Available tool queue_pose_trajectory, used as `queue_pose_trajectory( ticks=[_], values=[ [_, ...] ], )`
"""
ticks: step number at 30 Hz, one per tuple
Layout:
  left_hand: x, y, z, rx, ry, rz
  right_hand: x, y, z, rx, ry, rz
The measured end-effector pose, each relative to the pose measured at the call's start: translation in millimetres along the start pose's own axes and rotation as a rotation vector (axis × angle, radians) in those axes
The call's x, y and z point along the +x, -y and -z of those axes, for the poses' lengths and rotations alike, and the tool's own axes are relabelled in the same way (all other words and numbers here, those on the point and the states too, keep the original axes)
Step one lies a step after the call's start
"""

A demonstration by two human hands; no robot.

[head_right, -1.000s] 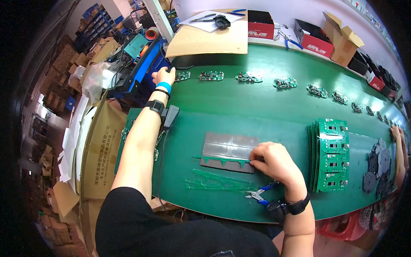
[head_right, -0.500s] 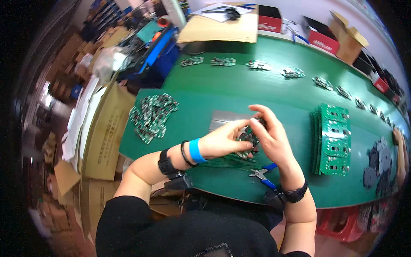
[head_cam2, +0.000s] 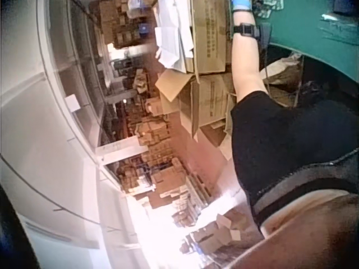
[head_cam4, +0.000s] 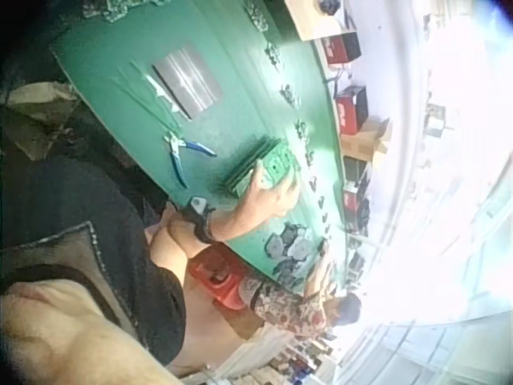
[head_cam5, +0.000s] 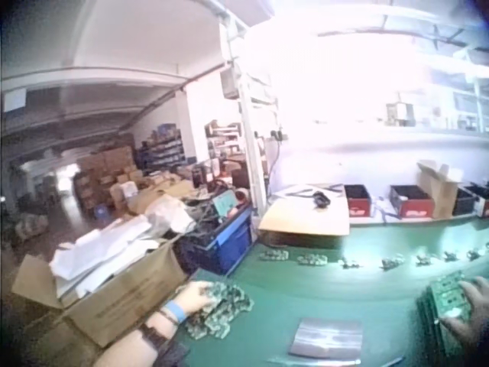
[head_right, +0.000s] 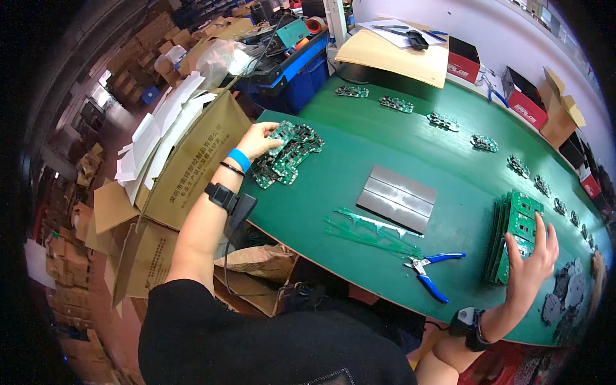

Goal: The person uses pliers to separate individual green circuit boards from larger panels. They hold the panel with one hand and use the pliers to snap the connecting tabs, then place the separated boards onto a pile on the table. The process is repeated for multiple panels throughout the clip.

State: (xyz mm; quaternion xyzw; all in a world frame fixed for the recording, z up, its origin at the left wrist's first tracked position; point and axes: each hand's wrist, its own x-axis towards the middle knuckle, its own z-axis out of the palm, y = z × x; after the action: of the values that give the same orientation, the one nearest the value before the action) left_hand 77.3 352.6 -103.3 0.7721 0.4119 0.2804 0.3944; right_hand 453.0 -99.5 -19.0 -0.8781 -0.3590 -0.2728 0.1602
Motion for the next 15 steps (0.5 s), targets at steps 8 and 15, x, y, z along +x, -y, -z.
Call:
queue_pose_trajectory(
  ticks=[8,15],
  values=[
    [-28.5,-30.1,-17.9,0.654,-0.303,-0.285,-14.4,-47.2,-23.0,0.233,0.298,-0.193],
    [-87.0,-121.2,-83.4,0.051,-0.023,-0.423,-19.0,-26.6,-10.1,0.189,0.171,-0.287]
  ],
)
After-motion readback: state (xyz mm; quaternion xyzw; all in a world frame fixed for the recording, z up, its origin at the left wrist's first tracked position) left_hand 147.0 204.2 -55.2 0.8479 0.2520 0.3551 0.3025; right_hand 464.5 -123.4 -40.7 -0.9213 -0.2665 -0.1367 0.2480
